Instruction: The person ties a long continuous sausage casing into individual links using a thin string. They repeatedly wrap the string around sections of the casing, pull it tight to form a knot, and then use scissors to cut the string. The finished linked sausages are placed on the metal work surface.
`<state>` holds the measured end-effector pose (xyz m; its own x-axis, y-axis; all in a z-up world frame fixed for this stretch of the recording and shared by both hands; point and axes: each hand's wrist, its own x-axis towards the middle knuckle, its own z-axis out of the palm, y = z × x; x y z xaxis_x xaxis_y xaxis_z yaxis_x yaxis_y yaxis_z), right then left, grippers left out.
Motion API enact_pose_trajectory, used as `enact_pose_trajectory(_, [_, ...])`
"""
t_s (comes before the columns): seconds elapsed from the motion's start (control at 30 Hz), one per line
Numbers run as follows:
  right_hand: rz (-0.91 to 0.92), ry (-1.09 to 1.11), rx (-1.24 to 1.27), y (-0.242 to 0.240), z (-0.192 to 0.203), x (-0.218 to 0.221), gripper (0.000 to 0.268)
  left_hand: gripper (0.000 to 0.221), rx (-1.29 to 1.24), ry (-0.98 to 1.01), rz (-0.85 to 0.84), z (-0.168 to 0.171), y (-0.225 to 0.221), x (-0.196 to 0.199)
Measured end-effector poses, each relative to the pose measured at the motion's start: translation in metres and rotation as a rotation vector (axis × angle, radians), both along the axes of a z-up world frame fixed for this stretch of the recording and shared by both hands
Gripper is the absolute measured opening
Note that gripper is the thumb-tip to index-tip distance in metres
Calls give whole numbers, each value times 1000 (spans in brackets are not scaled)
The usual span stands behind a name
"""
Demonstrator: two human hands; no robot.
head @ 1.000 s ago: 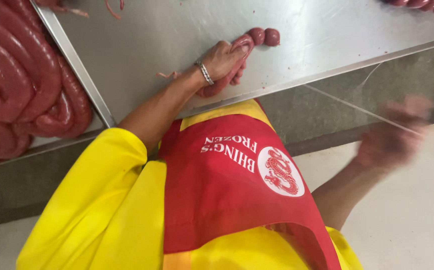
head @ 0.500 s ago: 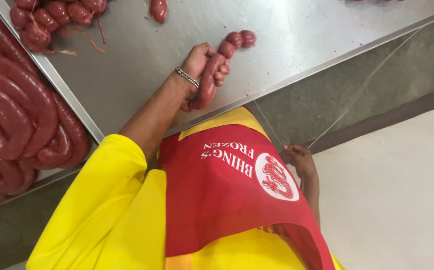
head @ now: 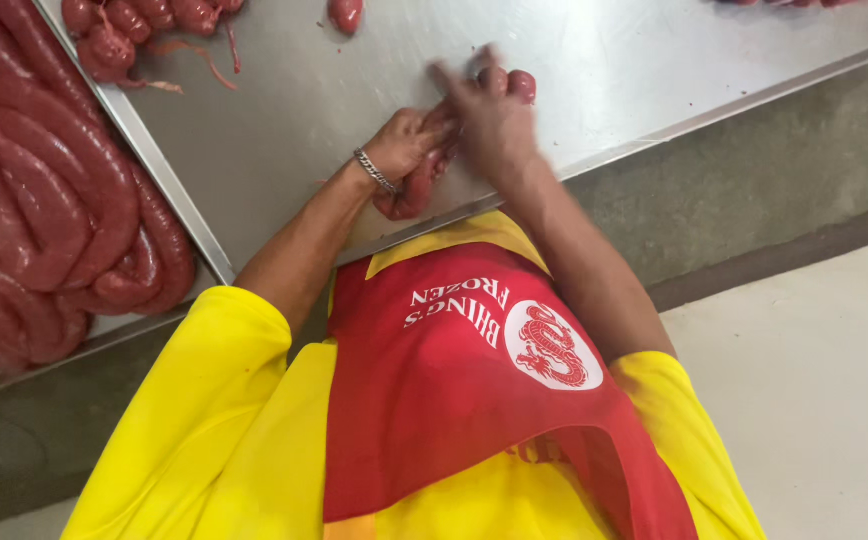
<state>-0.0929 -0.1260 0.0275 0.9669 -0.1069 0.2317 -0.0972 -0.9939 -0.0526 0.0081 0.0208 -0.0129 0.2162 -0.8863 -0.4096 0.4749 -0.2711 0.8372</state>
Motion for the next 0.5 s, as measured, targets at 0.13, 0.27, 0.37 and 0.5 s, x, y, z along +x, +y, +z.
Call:
enact_pose_trajectory(0.13, [-32,320,648,19,64,-68,80,59,221,-109,35,3,0,-1])
enact_pose_trajectory(0.27, [-170,115,1519,-31,54,-169,15,52,200,-93,29,19,-7,2])
enact_pose_trajectory(0.37, [-97,-1040,2301,-92,49,-279,20,55,175,-63,-7,16,-3,-4])
enact_pose_trajectory(0.5, [-582,-494,1831,-64,19,-314,16,47,111,21,-42,6,-15,-3])
